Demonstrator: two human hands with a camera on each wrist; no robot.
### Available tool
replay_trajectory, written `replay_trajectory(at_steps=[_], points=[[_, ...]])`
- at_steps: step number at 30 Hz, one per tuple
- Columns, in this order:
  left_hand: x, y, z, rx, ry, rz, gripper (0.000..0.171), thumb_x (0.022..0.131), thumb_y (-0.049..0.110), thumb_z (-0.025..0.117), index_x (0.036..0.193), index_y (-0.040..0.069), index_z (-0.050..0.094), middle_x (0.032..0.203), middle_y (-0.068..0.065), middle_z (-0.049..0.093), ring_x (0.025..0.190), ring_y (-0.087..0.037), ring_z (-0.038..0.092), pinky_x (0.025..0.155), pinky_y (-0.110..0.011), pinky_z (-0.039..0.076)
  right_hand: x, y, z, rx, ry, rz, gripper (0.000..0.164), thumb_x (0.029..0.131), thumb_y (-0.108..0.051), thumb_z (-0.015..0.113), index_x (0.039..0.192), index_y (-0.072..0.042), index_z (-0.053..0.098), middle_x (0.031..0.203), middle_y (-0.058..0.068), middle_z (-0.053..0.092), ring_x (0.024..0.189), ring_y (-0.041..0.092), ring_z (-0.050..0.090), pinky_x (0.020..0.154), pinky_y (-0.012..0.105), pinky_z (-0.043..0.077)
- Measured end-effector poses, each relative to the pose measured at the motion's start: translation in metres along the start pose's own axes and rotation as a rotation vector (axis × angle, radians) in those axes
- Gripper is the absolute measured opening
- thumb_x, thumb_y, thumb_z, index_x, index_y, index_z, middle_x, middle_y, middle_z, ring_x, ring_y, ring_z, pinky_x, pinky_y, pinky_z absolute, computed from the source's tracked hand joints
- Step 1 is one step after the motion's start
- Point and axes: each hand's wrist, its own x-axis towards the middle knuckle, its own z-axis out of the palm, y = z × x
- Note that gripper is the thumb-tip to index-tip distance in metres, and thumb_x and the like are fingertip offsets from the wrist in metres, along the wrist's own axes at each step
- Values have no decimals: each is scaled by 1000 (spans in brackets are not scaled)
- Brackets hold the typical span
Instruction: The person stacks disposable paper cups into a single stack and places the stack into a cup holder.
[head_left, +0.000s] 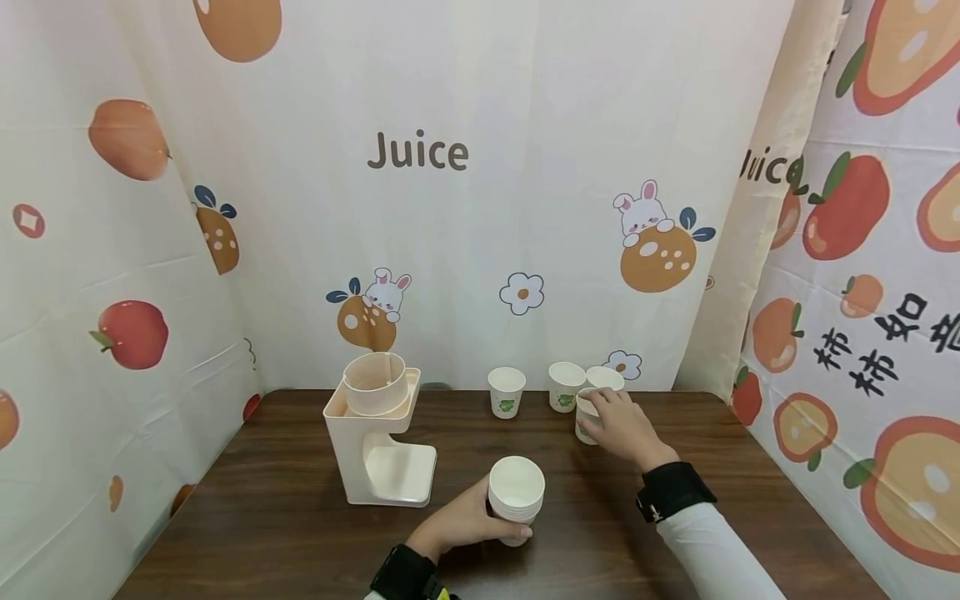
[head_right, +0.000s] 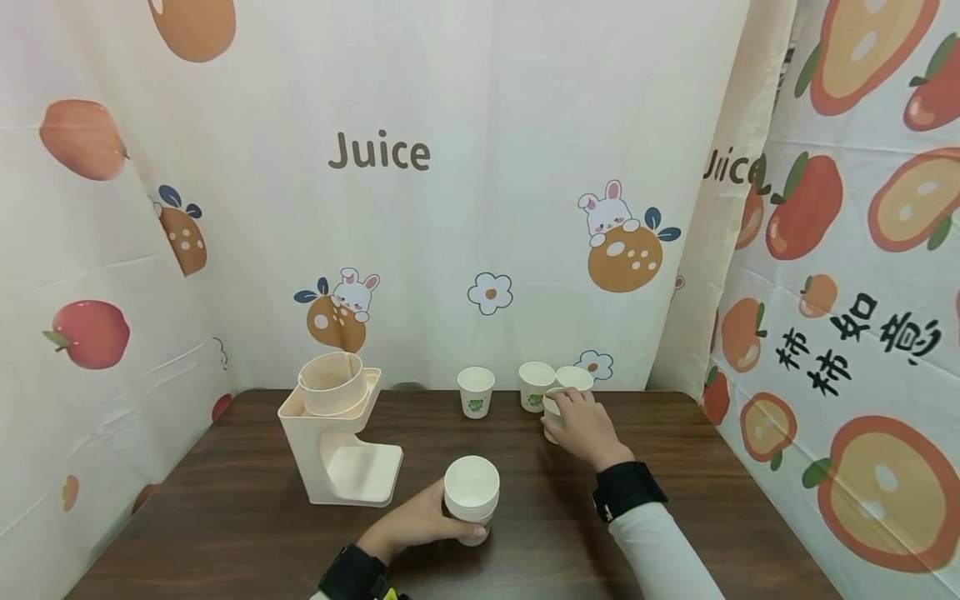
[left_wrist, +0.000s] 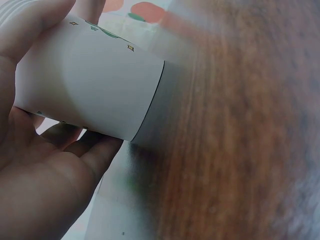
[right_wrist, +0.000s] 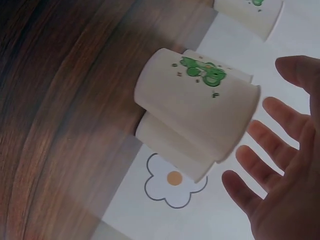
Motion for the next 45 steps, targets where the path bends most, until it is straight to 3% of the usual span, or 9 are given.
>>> replay_trajectory(at_steps=[13,35,45], points=[[0,0,0,5,-3,10,75,75,21,78,136,28,36,125,3,53,113,-14,49,101,-51,30,11,4,4,-20,-39,51,49,91,-39,56,130,-9,52,130,18,51,118,40,40,89,62,39],[0,0,0,14,-6,6,75,75,22,78,136,28,35,126,4,53,112,-14,49,100,-50,32,15,7,7,24,-91,87,47,90,-38,58,129,-11,55,129,22,49,115,41,39,92,60,40],[0,0,0,12,2,-13,77,75,22,79,136,29,34,126,4,52,113,-14,48,100,-52,30,11,4,1,14,-108,82,43,91,-38,58,125,-12,56,125,24,49,112,41,41,87,59,45]])
